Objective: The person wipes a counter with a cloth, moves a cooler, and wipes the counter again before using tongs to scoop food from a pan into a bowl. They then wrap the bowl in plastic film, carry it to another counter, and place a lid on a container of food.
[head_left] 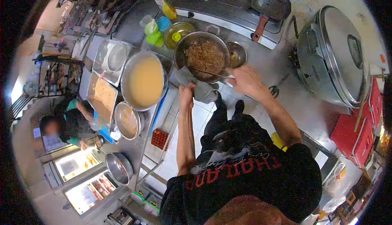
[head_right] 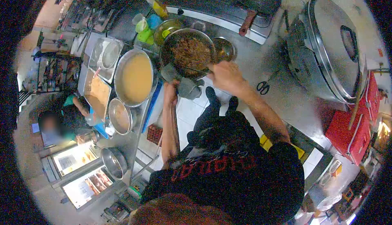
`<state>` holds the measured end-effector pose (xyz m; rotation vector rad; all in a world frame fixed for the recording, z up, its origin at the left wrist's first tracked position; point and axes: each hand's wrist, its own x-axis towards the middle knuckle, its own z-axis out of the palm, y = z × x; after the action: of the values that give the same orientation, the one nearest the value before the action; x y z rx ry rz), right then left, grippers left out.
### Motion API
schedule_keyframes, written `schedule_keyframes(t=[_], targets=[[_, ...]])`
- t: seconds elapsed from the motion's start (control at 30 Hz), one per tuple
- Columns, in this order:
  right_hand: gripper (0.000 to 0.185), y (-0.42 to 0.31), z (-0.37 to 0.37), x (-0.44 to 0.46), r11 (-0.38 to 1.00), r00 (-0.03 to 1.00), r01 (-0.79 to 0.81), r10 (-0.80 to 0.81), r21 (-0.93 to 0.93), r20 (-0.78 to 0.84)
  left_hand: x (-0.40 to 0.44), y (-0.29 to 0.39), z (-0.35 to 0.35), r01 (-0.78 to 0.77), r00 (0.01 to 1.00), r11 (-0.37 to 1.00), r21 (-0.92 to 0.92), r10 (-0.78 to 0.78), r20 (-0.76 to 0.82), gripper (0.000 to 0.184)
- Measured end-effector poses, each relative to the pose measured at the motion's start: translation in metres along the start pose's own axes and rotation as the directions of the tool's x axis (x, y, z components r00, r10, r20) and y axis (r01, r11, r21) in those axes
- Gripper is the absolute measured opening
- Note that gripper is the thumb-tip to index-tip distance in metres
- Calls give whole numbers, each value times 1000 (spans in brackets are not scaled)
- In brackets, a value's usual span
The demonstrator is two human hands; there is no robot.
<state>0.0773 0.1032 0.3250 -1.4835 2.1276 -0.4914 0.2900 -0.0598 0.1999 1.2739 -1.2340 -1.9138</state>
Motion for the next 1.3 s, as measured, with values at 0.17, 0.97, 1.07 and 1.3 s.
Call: schedule_keyframes(t=[0.17,0.97,1.07,1.3], targets=[[40,9,30,-19,998,998,-60,60,-17,-25,14,-2,-2,41,999,998,-57,-42,-12,32],[40,28,72,-38,979,977,-169,182,119,-109,-3,13,37,10,972,999,50,2,-235,21],[43,44,82,-38,983,966,-157,173,96,-191,14,-11,26,-54,981,999,4,54,-184,30],[40,51,88,-40,976,950,-175,202,129,-238,23,-46,39,-156,947,987,38,161,-277,37]])
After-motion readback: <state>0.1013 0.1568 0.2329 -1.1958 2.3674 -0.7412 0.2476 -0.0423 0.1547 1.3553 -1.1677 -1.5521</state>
